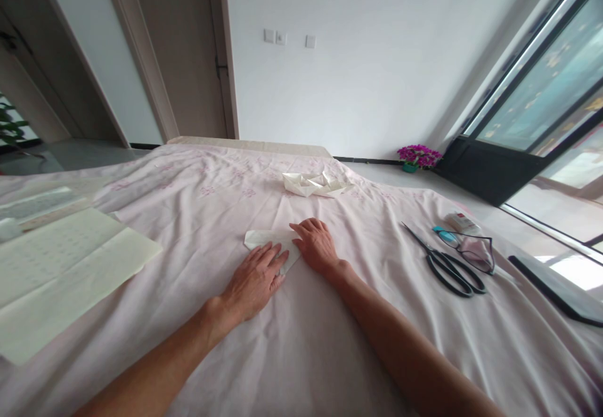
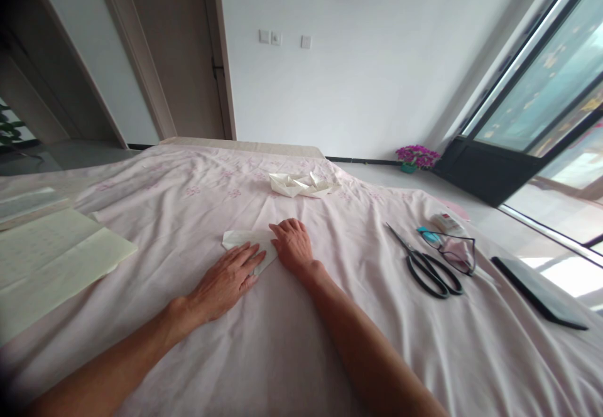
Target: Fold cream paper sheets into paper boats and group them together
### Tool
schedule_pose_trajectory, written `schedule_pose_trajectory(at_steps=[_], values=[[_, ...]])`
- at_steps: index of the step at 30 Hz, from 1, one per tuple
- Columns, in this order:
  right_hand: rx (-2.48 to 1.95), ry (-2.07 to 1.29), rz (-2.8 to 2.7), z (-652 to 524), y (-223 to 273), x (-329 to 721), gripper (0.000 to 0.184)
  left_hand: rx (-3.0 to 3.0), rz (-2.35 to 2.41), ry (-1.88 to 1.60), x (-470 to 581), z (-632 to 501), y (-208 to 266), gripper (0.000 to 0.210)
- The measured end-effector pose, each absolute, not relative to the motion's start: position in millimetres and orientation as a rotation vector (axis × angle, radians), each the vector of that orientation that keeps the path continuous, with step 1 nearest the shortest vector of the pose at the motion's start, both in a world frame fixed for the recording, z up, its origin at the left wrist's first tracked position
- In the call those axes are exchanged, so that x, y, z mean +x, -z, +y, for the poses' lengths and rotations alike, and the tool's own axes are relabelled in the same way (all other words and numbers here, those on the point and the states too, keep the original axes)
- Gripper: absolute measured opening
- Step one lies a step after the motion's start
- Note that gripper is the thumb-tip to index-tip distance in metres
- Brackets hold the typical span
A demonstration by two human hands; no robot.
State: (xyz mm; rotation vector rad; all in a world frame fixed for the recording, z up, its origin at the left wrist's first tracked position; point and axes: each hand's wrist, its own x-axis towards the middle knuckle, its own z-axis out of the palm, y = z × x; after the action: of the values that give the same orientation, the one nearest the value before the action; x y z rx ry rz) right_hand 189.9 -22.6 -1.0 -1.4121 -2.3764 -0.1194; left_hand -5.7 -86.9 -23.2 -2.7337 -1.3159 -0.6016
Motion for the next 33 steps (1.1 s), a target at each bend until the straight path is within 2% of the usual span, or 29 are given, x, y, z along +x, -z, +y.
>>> schedule_pose_trajectory(at_steps=[6,12,24,29,33], values=[[-1.39,0.123,-2.397,-25.7,-2.8,191.0,0.033,-2.726,-1.341,0.575,-4.5,-88.1,18.9,0.044],[-1.353,0.099,-2.487,-30.6,-2.4,191.7,0.035,-2.733,-1.331,0.653,-4.7,-88.2,17.8,0.043],[-1.224,0.159,-2.599,-32.0,-1.2,192.4,0.027,-2.643,-1.375,0.657,-7.5,-91.6,7.5,0.025],[-1.225,0.205,-2.639,-36.6,-4.9,190.9,0.025,-2.603,-1.32,0.687,-10.8,-81.5,13.8,0.045],[-1.247,0.213,-2.667,-46.1,-8.0,191.9,0.026,-2.638,-1.384,0.575,-15.0,-74.3,25.9,0.044]])
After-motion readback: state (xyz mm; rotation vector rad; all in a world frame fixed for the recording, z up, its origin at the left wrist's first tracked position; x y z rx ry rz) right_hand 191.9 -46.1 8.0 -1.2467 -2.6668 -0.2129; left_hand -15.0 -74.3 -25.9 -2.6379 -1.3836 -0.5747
